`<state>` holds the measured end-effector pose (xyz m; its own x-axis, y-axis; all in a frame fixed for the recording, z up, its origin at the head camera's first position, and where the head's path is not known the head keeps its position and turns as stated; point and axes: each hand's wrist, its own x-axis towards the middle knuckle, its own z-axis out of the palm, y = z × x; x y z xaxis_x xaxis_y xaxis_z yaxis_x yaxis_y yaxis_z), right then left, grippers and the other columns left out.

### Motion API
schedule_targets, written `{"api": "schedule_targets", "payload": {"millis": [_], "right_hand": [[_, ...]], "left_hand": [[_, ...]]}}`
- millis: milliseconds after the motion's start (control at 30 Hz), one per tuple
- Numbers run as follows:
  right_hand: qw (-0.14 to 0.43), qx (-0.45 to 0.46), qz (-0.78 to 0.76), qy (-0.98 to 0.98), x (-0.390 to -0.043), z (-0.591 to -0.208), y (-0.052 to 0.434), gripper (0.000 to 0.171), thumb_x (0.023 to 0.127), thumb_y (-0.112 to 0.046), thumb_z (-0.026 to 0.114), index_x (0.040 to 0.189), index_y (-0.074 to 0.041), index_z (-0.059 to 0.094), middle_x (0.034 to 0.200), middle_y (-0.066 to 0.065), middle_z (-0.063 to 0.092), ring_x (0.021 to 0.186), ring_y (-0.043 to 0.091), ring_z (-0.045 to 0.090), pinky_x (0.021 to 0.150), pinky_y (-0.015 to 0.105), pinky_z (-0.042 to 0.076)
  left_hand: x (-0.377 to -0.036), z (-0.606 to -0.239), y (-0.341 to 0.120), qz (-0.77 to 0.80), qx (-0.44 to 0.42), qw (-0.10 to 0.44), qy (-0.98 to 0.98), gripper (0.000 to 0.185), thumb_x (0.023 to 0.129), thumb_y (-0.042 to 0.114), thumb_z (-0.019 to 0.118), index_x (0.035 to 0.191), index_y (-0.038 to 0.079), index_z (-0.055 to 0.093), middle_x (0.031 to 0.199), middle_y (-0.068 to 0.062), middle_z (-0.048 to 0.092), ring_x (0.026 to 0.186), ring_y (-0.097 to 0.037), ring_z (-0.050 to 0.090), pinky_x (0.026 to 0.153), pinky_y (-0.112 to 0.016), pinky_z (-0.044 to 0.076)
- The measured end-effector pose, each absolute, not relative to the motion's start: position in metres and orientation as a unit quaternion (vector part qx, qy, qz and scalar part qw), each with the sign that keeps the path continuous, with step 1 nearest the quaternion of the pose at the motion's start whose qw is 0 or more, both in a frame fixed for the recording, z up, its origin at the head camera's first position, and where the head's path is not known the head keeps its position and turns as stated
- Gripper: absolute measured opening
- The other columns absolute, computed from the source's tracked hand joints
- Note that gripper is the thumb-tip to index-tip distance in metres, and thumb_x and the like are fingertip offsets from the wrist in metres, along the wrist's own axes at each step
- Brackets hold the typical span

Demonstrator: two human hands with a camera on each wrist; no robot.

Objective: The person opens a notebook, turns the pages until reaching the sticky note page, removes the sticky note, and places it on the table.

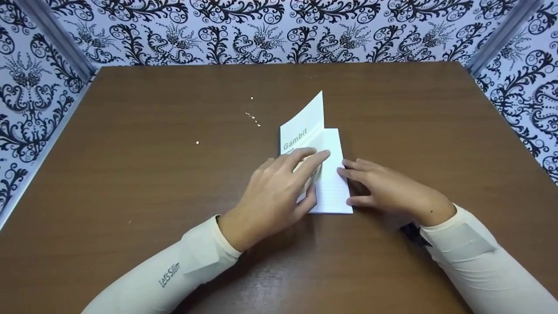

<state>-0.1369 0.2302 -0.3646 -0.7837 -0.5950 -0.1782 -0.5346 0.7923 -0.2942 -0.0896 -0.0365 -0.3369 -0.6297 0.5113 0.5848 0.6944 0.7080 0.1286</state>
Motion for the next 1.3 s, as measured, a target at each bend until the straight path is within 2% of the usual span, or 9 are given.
{"api": "schedule_targets", "payload": {"millis": [167,367,667,1033,1300], "right_hand": [[0.137,-0.299,-0.116,0.937,-0.136,-0.365,0.231,0.067,0.091,-0.033,0.073,0.147,-0.007,0.049,0.158,0.020,0.037,0.145,0.049,0.031,0.116,0.061,0.028],[0.134,-0.301,-0.121,0.937,-0.136,-0.367,0.230,0.067,0.091,-0.032,0.073,0.147,-0.005,0.049,0.158,0.021,0.037,0.145,0.048,0.032,0.116,0.060,0.028],[0.140,-0.295,-0.121,0.937,-0.136,-0.367,0.229,0.066,0.091,-0.033,0.072,0.148,-0.009,0.048,0.159,0.017,0.037,0.147,0.046,0.030,0.115,0.061,0.029],[0.138,-0.304,-0.115,0.936,-0.136,-0.362,0.232,0.065,0.092,-0.034,0.071,0.149,-0.010,0.048,0.159,0.017,0.037,0.146,0.046,0.031,0.114,0.064,0.030],[0.130,-0.310,-0.126,0.933,-0.134,-0.364,0.233,0.065,0.093,-0.037,0.069,0.149,-0.010,0.048,0.159,0.016,0.037,0.145,0.049,0.032,0.111,0.066,0.031]], "left_hand": [[-0.090,-0.334,-0.038,-0.189,-0.347,0.284,-0.874,0.045,0.090,0.020,0.061,0.135,0.018,0.060,0.134,-0.004,0.062,0.119,-0.023,0.062,0.089,-0.039,0.050],[-0.092,-0.331,-0.041,-0.183,-0.358,0.301,-0.865,0.043,0.091,0.017,0.059,0.133,0.016,0.062,0.134,-0.004,0.062,0.128,-0.023,0.056,0.101,-0.043,0.043],[-0.093,-0.329,-0.045,-0.183,-0.372,0.319,-0.852,0.046,0.086,0.009,0.059,0.131,0.014,0.064,0.135,-0.006,0.063,0.131,-0.024,0.054,0.104,-0.045,0.040],[-0.096,-0.331,-0.048,-0.168,-0.385,0.353,-0.836,0.044,0.078,0.000,0.058,0.118,0.013,0.070,0.131,-0.008,0.065,0.130,-0.027,0.055,0.111,-0.048,0.038],[-0.100,-0.322,-0.055,-0.131,-0.399,0.374,-0.827,0.037,0.082,-0.004,0.053,0.109,0.013,0.072,0.124,-0.007,0.069,0.127,-0.028,0.059,0.110,-0.052,0.039]]}}
